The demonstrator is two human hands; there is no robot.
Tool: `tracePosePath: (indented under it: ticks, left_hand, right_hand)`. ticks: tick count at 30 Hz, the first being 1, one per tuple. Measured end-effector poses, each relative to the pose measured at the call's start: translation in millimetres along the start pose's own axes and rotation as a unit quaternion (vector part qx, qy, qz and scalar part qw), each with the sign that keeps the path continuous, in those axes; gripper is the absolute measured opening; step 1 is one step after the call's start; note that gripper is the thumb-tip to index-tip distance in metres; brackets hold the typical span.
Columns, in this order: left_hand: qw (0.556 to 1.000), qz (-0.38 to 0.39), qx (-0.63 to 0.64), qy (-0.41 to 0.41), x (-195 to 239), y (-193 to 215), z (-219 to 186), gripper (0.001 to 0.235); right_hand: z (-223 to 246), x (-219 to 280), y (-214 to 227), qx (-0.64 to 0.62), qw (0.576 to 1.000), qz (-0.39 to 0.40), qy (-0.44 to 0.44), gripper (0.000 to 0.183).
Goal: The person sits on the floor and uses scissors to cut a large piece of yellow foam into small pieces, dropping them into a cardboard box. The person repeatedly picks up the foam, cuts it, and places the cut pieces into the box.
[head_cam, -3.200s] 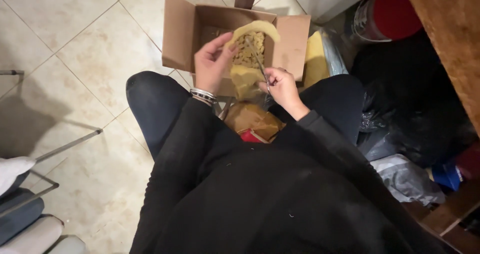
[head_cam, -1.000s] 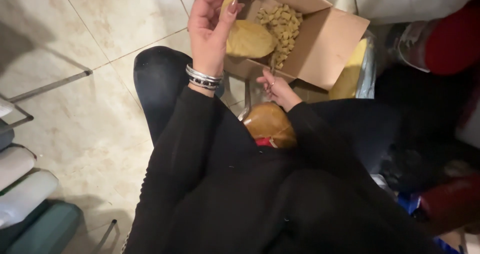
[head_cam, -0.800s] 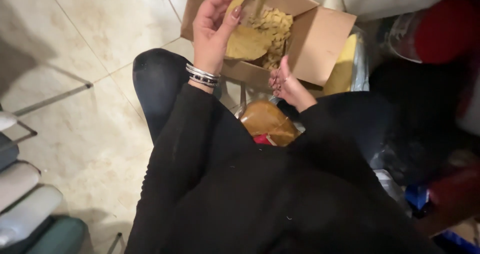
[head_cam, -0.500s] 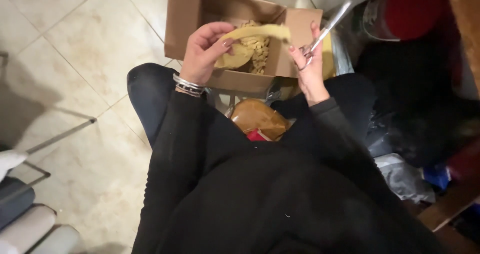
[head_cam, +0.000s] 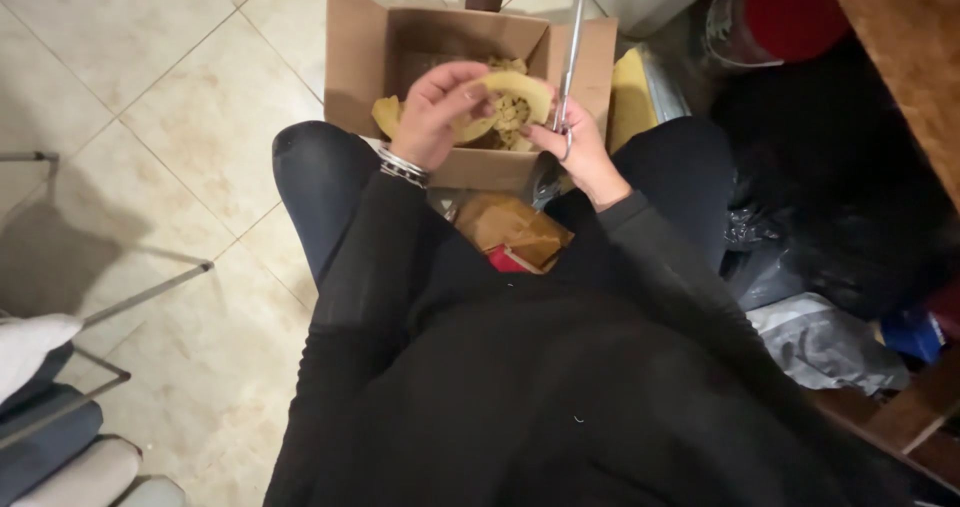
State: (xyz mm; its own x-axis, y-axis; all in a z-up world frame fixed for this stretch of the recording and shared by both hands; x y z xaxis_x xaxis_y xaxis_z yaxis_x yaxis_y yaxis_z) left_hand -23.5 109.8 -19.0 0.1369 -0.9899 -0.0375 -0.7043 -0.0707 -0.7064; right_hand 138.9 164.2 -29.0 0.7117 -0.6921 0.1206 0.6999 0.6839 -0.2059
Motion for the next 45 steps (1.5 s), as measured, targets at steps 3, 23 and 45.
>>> tracePosePath:
  ticks: [3,23,45]
  left_hand:
    - [0.998,0.055,-0.03,-0.016,-0.4,-21.0,6.0,0.048]
    - [0.822,-0.089,-0.512,-0.232,-9.8,3.1,8.1,0.027]
    - [0.646,-0.133,-0.735,-0.158,-3.1,12.5,-10.3,0.03]
  right_hand:
    - [-22.0,3.5,25.7,0.029,0.995,-0.09,-0.035,0.021]
    - [-43.3,16.0,57.0,0.142,0.981,-0.131,-0.034,0.044]
    - [-70.5,8.6,30.9,0.189,0.973,0.039,-0.124,0.056]
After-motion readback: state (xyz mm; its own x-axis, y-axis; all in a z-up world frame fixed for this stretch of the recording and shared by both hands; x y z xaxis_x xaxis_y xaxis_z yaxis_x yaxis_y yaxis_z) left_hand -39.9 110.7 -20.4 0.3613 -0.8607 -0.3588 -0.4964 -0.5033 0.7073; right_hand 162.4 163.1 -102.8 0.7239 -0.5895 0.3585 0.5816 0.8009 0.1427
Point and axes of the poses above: each hand's wrist, its own x-axis away from the middle knuckle, its own y-axis out of the back of the hand, z = x × y, the point moved 10 cm from there along -x, towards the middle knuckle, and after that the axes turned 1 degree about x, right-handed, at the moved point
